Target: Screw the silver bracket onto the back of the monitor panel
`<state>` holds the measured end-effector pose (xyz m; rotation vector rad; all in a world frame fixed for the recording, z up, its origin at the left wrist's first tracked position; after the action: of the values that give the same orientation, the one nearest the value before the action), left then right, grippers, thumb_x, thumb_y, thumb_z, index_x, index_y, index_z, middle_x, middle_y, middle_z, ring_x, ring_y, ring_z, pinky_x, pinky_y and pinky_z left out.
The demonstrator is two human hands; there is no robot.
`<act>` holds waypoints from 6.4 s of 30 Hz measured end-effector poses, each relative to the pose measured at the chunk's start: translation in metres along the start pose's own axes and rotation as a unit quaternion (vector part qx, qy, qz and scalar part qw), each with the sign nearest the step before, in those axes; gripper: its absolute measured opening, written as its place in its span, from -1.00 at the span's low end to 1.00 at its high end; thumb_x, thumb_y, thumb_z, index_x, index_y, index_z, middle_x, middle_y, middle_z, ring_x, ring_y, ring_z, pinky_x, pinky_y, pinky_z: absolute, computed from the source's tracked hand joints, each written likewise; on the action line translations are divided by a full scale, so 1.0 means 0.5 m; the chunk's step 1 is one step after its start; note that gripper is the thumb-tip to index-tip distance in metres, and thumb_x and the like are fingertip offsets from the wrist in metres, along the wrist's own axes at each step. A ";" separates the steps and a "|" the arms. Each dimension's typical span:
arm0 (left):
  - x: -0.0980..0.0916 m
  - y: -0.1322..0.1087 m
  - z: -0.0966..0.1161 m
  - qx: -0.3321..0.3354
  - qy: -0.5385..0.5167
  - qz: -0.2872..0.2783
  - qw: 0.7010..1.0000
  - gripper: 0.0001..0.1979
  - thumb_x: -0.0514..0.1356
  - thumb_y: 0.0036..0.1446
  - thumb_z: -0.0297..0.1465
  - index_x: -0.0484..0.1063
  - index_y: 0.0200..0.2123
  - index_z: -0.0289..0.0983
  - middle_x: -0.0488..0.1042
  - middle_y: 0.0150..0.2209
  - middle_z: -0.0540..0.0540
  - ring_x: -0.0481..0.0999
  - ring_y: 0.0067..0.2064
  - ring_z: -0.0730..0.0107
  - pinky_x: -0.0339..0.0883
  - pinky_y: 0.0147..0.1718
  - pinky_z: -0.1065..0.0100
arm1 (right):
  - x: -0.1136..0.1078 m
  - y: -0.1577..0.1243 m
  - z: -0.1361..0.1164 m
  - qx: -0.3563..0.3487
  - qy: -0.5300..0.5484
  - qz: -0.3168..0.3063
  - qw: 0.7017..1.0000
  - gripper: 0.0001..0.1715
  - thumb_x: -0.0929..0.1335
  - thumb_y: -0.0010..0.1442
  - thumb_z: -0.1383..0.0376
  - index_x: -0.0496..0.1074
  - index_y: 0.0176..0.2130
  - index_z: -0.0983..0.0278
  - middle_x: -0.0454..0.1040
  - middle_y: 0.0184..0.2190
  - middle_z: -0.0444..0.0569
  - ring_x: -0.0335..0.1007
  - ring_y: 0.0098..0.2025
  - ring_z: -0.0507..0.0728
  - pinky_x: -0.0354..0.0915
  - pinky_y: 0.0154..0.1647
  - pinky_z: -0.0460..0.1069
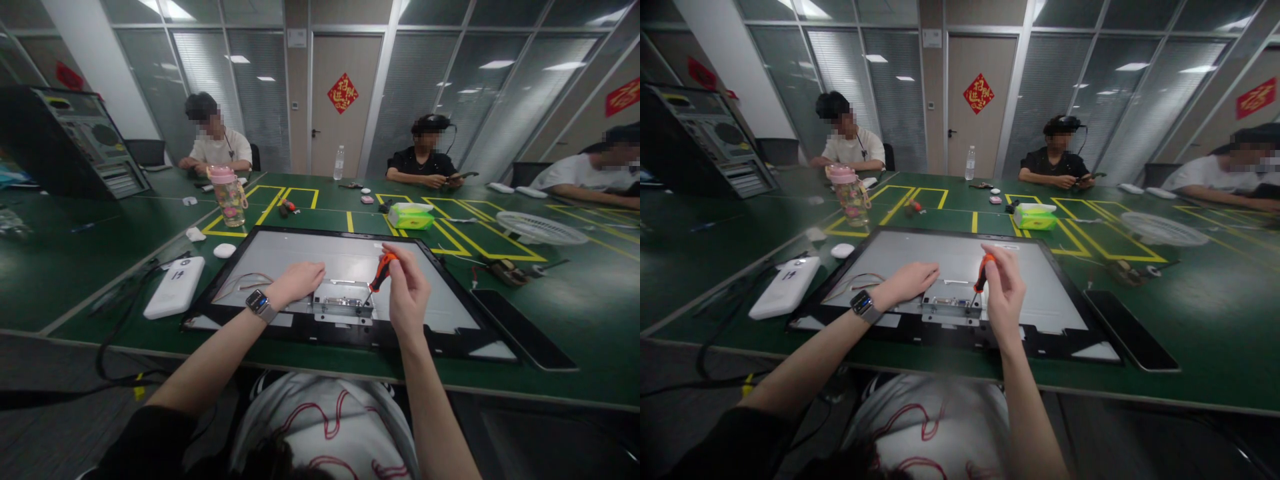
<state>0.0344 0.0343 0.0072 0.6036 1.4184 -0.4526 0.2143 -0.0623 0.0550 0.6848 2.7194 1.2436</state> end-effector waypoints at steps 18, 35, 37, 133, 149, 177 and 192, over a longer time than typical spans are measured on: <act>0.000 -0.002 -0.002 -0.001 -0.009 0.000 1.000 -0.66 -0.13 0.37 -0.31 0.41 -0.21 -0.27 0.56 -0.26 -0.21 0.56 -0.23 0.16 0.31 -0.29 0.29 | -0.007 -0.002 0.005 0.006 0.005 0.039 0.999 -0.80 0.44 0.14 0.28 0.56 -0.17 0.16 0.40 -0.24 -0.07 0.37 -0.20 0.10 0.32 -0.18 0.02; -0.001 -0.002 -0.003 0.003 -0.011 0.002 1.000 -0.66 -0.13 0.38 -0.30 0.41 -0.21 -0.27 0.56 -0.27 -0.20 0.56 -0.23 0.18 0.30 -0.30 0.30 | 0.000 -0.001 0.026 0.038 0.080 -0.010 0.996 -0.89 0.46 0.10 0.28 0.49 -0.29 0.17 0.39 -0.33 -0.12 0.36 -0.27 0.08 0.32 -0.24 -0.01; -0.002 -0.003 -0.002 0.003 -0.012 0.002 1.000 -0.66 -0.13 0.38 -0.31 0.40 -0.22 -0.27 0.56 -0.27 -0.20 0.56 -0.23 0.18 0.30 -0.30 0.30 | 0.002 -0.003 0.031 0.061 0.093 -0.022 0.994 -0.89 0.40 0.20 0.22 0.49 -0.23 0.17 0.43 -0.32 -0.11 0.40 -0.27 0.08 0.33 -0.24 0.00; -0.002 -0.005 -0.001 0.003 -0.007 0.003 1.000 -0.67 -0.13 0.38 -0.31 0.39 -0.21 -0.26 0.57 -0.25 -0.19 0.56 -0.22 0.17 0.30 -0.30 0.29 | 0.002 -0.014 0.031 0.053 0.113 -0.028 0.992 -0.73 0.27 0.35 0.14 0.48 -0.09 0.18 0.47 -0.29 -0.05 0.43 -0.26 0.11 0.34 -0.20 0.05; -0.002 -0.005 0.000 0.003 -0.010 0.001 1.000 -0.67 -0.13 0.38 -0.32 0.40 -0.21 -0.26 0.57 -0.24 -0.20 0.56 -0.21 0.17 0.30 -0.28 0.29 | 0.002 -0.004 0.001 0.009 0.003 -0.032 0.999 -0.86 0.39 0.23 0.18 0.51 -0.25 0.18 0.40 -0.27 -0.05 0.38 -0.18 0.13 0.32 -0.18 0.02; 0.000 -0.004 -0.002 -0.006 -0.016 -0.003 1.000 -0.67 -0.13 0.38 -0.31 0.40 -0.22 -0.26 0.56 -0.26 -0.20 0.57 -0.21 0.19 0.31 -0.26 0.30 | -0.003 0.028 -0.031 0.016 -0.115 -0.127 0.985 -0.80 0.46 0.15 0.18 0.57 -0.20 0.19 0.44 -0.32 -0.06 0.40 -0.33 0.10 0.42 -0.28 0.02; -0.004 -0.006 -0.001 -0.006 -0.017 0.004 1.000 -0.68 -0.14 0.38 -0.31 0.37 -0.24 -0.25 0.57 -0.25 -0.18 0.58 -0.22 0.16 0.32 -0.30 0.28 | 0.027 0.101 -0.012 -0.077 -0.088 -0.267 0.957 -0.77 0.34 0.28 0.17 0.58 -0.25 0.22 0.54 -0.35 -0.02 0.45 -0.32 0.13 0.37 -0.26 0.04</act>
<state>0.0321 0.0321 0.0088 0.5892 1.3848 -0.4463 0.2189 -0.0318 0.0974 0.0265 2.3896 1.1664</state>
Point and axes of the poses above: each hand's wrist, its own y-axis towards the middle knuckle, its own x-axis out of the palm, z = x × y, the point moved 5 cm from there along y, towards the middle knuckle
